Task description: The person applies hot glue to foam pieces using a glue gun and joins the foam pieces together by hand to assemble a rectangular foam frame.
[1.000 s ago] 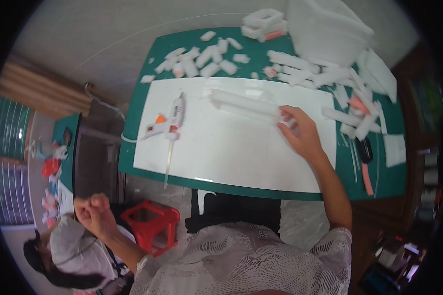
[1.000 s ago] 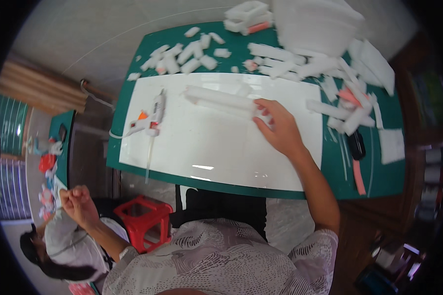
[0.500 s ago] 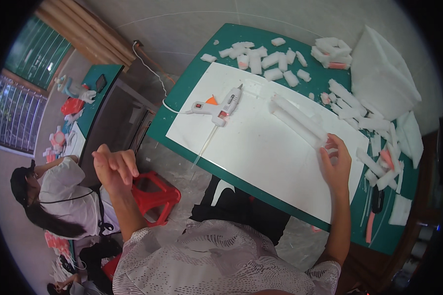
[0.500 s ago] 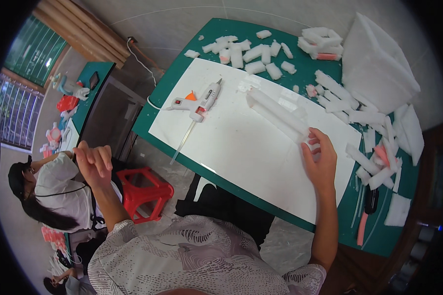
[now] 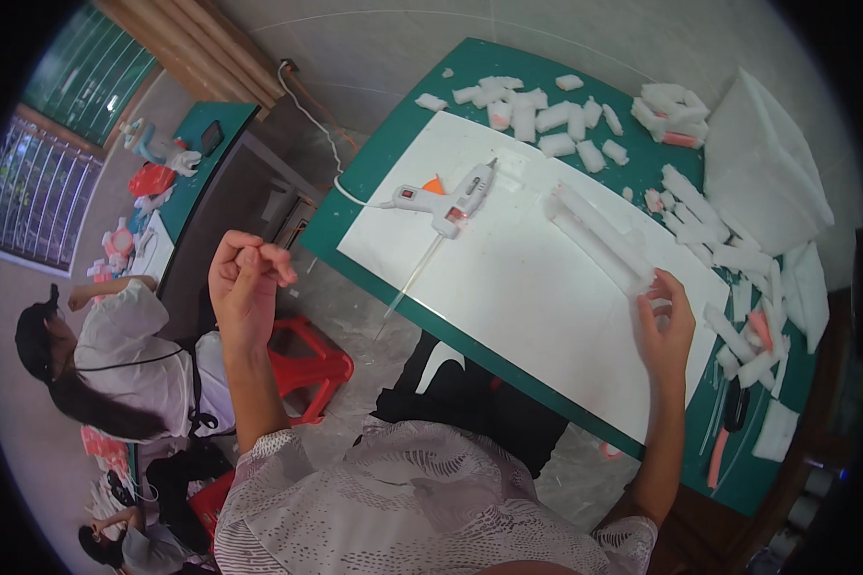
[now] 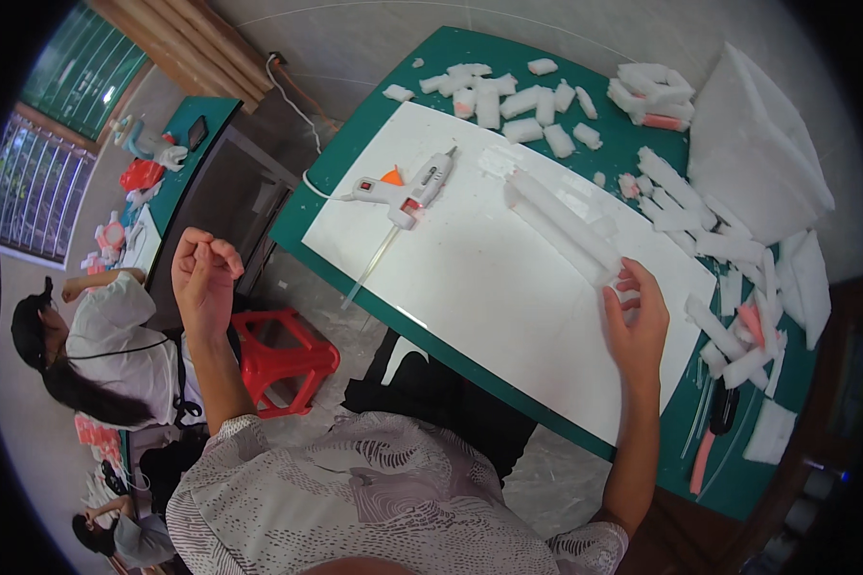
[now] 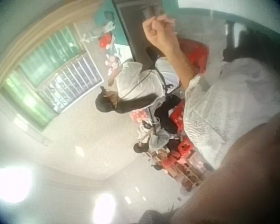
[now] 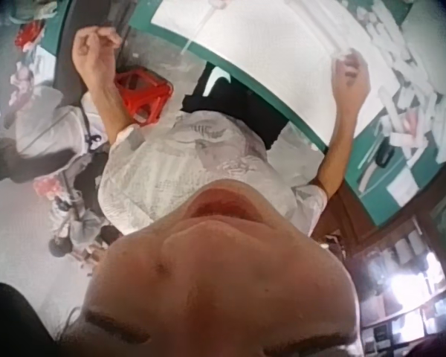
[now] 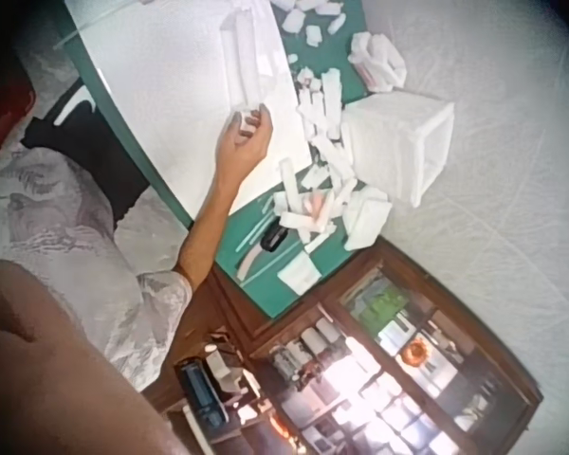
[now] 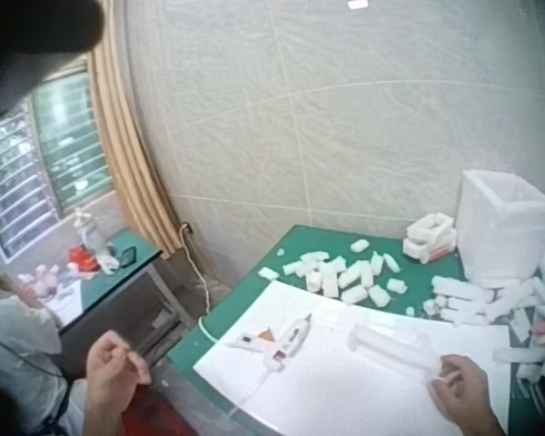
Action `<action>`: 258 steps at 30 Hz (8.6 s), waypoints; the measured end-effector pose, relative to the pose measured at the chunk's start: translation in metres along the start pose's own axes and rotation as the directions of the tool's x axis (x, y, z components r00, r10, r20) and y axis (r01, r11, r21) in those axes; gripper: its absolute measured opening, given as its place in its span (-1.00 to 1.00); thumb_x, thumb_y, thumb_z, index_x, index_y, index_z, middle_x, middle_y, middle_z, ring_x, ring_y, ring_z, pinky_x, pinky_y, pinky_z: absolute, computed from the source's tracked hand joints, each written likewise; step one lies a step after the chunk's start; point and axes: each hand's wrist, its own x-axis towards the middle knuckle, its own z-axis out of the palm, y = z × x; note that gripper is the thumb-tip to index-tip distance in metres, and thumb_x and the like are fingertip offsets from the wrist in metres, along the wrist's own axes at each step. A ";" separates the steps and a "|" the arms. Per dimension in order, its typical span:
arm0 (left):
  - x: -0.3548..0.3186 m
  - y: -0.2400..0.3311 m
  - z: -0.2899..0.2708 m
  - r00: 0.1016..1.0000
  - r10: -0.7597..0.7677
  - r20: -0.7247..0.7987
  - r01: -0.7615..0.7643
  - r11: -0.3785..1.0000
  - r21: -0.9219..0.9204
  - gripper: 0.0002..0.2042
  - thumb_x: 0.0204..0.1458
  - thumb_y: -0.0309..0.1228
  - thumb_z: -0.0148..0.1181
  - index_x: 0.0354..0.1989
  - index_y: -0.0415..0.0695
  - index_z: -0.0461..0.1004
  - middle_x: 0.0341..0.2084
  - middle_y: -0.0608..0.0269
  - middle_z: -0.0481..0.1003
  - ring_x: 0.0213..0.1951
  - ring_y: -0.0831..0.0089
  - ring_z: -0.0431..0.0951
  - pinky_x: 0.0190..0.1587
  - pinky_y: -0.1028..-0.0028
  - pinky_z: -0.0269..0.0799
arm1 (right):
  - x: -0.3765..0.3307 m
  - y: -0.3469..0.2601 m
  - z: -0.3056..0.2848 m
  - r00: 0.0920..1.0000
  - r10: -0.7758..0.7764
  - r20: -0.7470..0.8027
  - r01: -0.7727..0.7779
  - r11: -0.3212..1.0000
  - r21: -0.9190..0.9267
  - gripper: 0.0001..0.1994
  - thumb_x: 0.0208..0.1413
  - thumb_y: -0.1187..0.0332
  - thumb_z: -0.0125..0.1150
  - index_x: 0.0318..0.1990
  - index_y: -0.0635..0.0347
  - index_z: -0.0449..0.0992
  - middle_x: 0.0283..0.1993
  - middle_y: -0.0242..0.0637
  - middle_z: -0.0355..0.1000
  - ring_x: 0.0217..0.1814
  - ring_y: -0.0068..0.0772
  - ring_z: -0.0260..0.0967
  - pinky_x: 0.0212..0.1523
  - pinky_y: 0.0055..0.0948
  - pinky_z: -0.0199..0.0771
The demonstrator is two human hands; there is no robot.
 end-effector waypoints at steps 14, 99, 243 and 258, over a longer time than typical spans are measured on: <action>0.018 -0.014 0.008 0.972 -0.136 0.193 0.110 0.984 0.137 -0.75 0.32 -0.29 0.10 -0.35 -0.18 0.33 -0.75 0.32 0.34 -0.70 0.50 0.37 -0.58 0.53 0.31 | 0.000 0.001 -0.002 1.000 -0.018 0.005 0.018 1.000 0.025 -0.56 0.06 0.53 0.33 0.14 0.17 0.48 -0.06 -0.24 0.50 -0.12 -0.42 0.45 -0.24 -0.50 0.46; 0.128 -0.085 0.230 0.661 -0.377 0.648 -0.012 0.859 0.511 -0.19 0.02 -0.62 0.33 0.46 -0.06 0.04 0.15 -0.08 0.40 -0.02 0.35 0.56 0.03 0.41 0.54 | -0.006 0.008 -0.014 0.991 -0.131 0.005 0.131 0.990 0.045 -0.27 0.03 0.44 0.38 0.39 0.04 0.22 0.05 -0.14 0.27 -0.04 -0.20 0.31 0.02 -0.36 0.40; -0.002 -0.169 0.009 0.998 0.040 -0.041 -0.009 0.813 0.582 -0.86 0.28 -0.48 0.07 -0.31 -0.29 0.44 -0.61 0.34 0.40 -0.59 0.63 0.33 -0.52 0.57 0.21 | 0.166 0.066 -0.034 0.951 -0.273 0.149 0.303 0.706 -0.641 -0.46 0.09 0.33 0.29 0.26 0.11 0.34 0.14 -0.10 0.38 0.19 -0.01 0.32 0.17 -0.14 0.38; 0.011 -0.159 0.014 0.995 -0.015 -0.099 0.068 0.824 0.562 -0.55 0.38 -0.28 -0.03 -0.64 -0.16 0.28 -0.78 0.40 0.29 -0.67 0.68 0.20 -0.59 0.59 0.05 | 0.150 -0.007 -0.091 0.861 -0.475 -0.182 0.389 0.846 -0.365 -0.57 0.09 0.38 0.26 0.14 0.15 0.42 0.09 -0.11 0.41 0.09 -0.13 0.39 0.12 -0.27 0.43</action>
